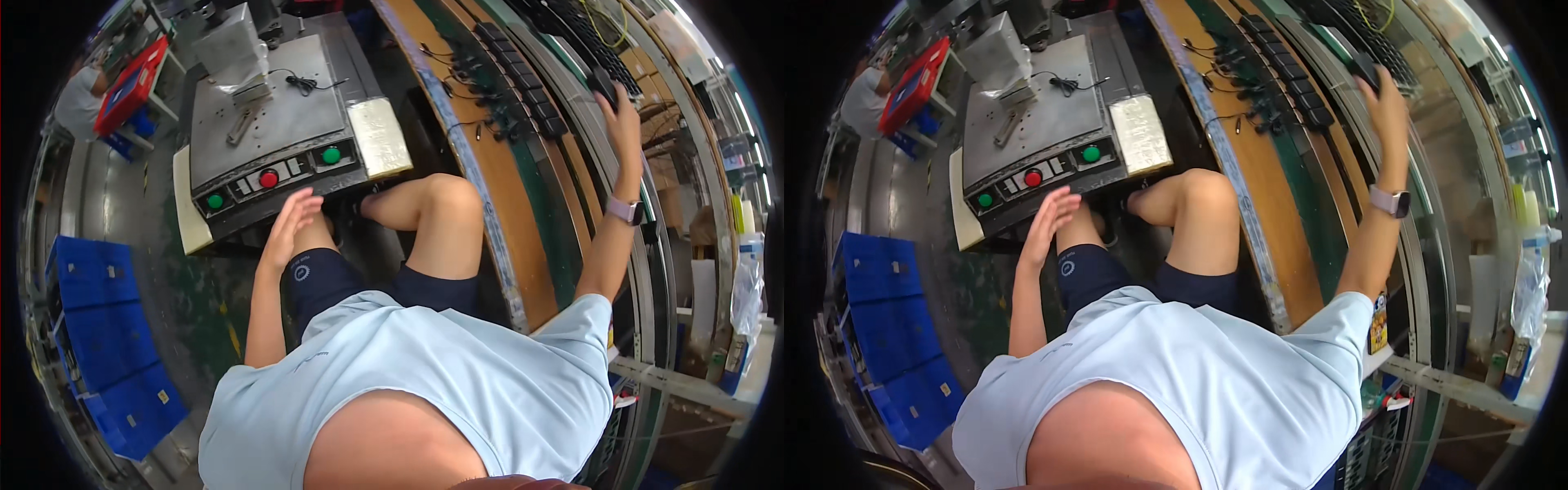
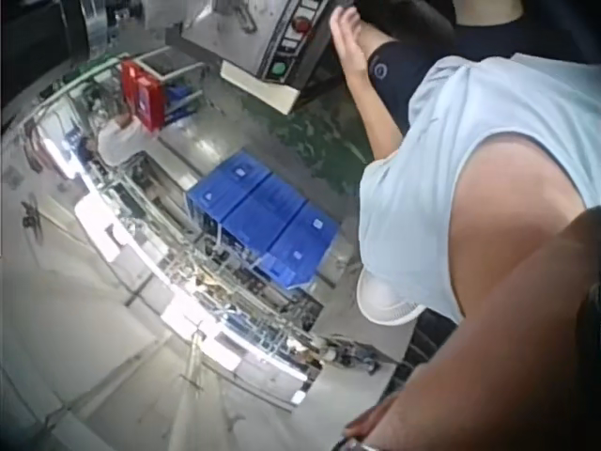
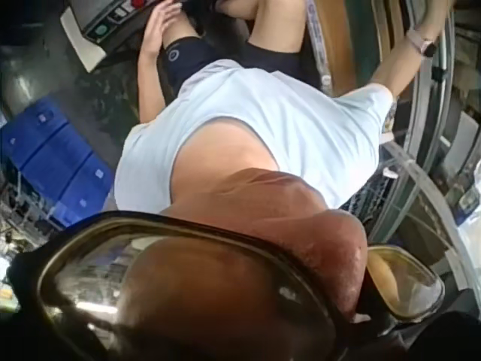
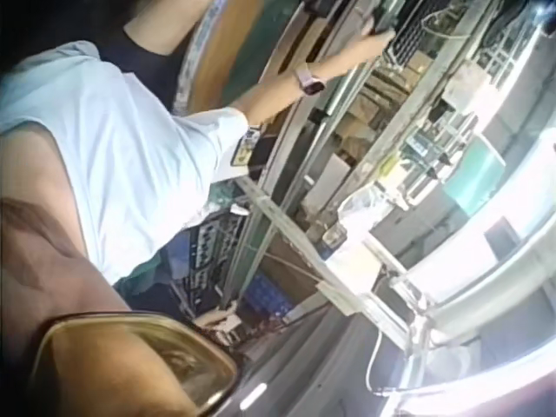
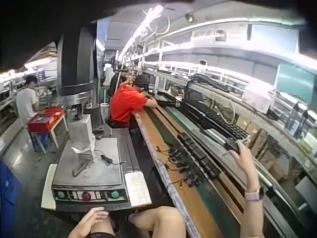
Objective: Operating a manual press machine to assemble or test black power adapter housings on a production floor.
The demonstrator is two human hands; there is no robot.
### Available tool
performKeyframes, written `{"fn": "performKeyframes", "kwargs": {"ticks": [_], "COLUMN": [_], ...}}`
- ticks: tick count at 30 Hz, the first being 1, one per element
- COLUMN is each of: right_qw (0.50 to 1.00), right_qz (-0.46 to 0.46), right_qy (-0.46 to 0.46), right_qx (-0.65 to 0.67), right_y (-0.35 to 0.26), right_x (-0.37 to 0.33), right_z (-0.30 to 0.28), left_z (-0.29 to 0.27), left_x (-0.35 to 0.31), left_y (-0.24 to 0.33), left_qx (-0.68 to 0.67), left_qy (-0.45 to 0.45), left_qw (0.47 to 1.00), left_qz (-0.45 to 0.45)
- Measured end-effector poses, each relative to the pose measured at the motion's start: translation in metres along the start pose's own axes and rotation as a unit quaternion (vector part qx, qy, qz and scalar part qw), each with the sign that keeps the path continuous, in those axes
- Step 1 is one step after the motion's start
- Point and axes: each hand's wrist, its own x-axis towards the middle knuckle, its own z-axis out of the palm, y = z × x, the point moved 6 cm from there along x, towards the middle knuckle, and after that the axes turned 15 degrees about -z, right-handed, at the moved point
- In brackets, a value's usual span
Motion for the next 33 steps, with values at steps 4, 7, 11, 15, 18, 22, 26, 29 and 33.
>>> {"fn": "performKeyframes", "kwargs": {"ticks": [4, 7, 11, 15, 18, 22, 26, 29, 33], "right_qw": [0.951, 0.834, 0.981, 0.959, 0.959, 0.979, 0.976, 0.949, 0.901], "right_qz": [0.208, 0.332, 0.146, 0.193, 0.202, 0.201, 0.084, 0.081, -0.064], "right_qy": [-0.151, -0.222, -0.104, -0.194, -0.18, 0.021, 0.2, 0.229, 0.257], "right_qx": [-0.169, -0.381, -0.08, -0.077, -0.086, 0.012, -0.001, 0.2, 0.345], "right_y": [0.215, 0.155, 0.105, 0.057, 0.043, 0.049, -0.009, -0.054, -0.17], "right_x": [-0.103, -0.099, -0.056, -0.05, -0.056, -0.069, -0.058, -0.047, -0.019], "right_z": [-0.013, 0.024, 0.129, 0.179, 0.134, 0.077, 0.018, -0.012, -0.054], "left_z": [0.0, -0.011, 0.002, 0.012, 0.006, 0.003, 0.007, 0.028, 0.063], "left_x": [-0.004, -0.015, -0.009, -0.011, -0.021, -0.031, -0.024, -0.015, -0.008], "left_y": [-0.04, -0.05, -0.033, -0.006, -0.028, -0.062, -0.069, -0.026, 0.055], "left_qx": [-0.006, -0.034, -0.048, 0.016, -0.004, -0.013, 0.019, 0.03, 0.037], "left_qy": [0.031, 0.082, 0.077, 0.054, 0.065, 0.065, 0.049, 0.001, -0.063], "left_qw": [0.998, 0.993, 0.993, 0.998, 0.998, 0.996, 0.996, 0.999, 0.997], "left_qz": [-0.05, -0.074, -0.079, 0.006, -0.015, -0.052, -0.073, -0.034, 0.016]}}
